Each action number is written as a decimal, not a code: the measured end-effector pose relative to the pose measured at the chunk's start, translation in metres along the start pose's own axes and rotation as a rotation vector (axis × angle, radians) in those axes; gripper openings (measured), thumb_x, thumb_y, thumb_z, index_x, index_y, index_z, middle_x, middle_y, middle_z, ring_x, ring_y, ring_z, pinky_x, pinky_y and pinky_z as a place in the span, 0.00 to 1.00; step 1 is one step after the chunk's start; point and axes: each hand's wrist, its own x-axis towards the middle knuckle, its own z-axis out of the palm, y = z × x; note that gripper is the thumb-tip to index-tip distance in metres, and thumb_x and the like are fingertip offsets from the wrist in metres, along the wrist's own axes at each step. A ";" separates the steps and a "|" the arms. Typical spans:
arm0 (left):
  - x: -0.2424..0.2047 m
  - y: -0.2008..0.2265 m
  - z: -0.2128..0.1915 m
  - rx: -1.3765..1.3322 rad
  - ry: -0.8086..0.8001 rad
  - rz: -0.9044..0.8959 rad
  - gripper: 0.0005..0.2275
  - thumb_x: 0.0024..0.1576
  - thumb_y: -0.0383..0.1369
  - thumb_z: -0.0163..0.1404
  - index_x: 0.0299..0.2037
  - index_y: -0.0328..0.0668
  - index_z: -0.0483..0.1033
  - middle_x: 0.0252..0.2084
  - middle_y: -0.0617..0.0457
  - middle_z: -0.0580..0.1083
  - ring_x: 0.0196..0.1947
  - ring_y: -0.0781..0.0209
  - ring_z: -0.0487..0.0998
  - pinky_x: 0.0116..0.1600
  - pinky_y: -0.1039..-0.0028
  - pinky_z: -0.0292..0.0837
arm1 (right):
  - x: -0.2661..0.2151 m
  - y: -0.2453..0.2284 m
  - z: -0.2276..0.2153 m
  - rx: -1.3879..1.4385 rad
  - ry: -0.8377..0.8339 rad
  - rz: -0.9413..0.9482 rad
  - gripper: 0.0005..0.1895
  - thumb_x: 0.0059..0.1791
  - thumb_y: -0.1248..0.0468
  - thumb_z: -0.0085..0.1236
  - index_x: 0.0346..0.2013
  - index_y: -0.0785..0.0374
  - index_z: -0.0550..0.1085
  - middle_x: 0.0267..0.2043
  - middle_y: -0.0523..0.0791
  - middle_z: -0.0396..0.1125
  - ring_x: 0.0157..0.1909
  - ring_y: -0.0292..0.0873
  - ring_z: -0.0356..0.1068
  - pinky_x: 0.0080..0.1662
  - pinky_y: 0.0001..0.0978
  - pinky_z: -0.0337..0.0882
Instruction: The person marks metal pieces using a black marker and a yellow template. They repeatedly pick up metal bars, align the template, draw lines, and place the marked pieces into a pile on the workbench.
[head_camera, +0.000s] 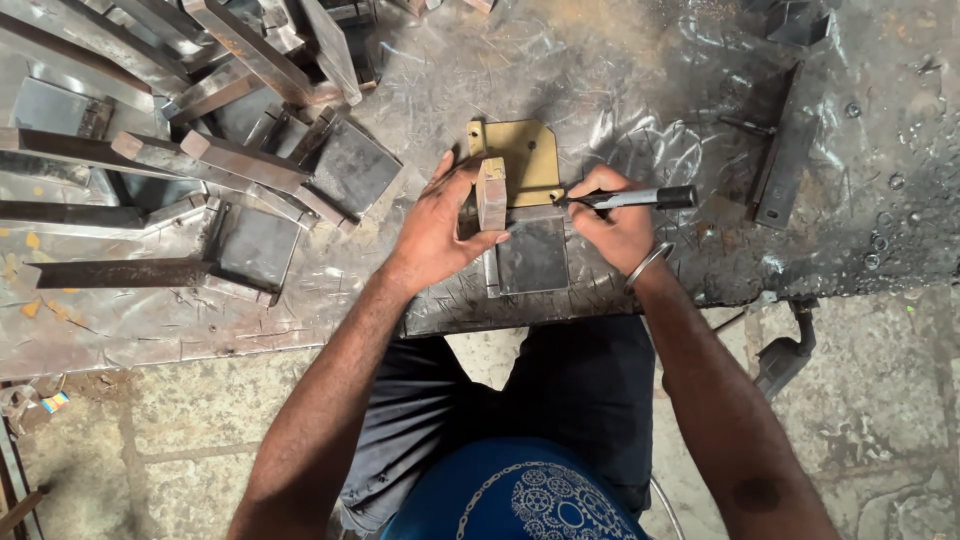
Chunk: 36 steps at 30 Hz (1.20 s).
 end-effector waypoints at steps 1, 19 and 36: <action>0.000 -0.001 0.001 0.003 0.000 -0.002 0.33 0.49 0.37 0.69 0.62 0.41 0.63 0.67 0.40 0.68 0.71 0.44 0.65 0.80 0.53 0.41 | 0.000 -0.001 0.001 -0.005 0.004 -0.001 0.05 0.48 0.75 0.58 0.37 0.67 0.73 0.34 0.40 0.68 0.36 0.28 0.64 0.38 0.24 0.66; -0.001 0.001 0.000 -0.008 0.015 0.020 0.35 0.49 0.36 0.69 0.64 0.40 0.62 0.68 0.41 0.68 0.71 0.44 0.65 0.80 0.53 0.41 | 0.001 -0.003 0.001 -0.044 0.012 -0.007 0.05 0.48 0.75 0.59 0.37 0.67 0.73 0.32 0.39 0.67 0.34 0.28 0.63 0.37 0.24 0.64; -0.001 -0.001 0.001 -0.007 0.006 -0.006 0.36 0.49 0.37 0.69 0.65 0.40 0.62 0.68 0.42 0.67 0.71 0.44 0.64 0.80 0.54 0.42 | 0.001 0.000 -0.004 0.029 -0.060 -0.007 0.05 0.47 0.76 0.57 0.37 0.67 0.73 0.33 0.40 0.69 0.36 0.29 0.66 0.39 0.24 0.66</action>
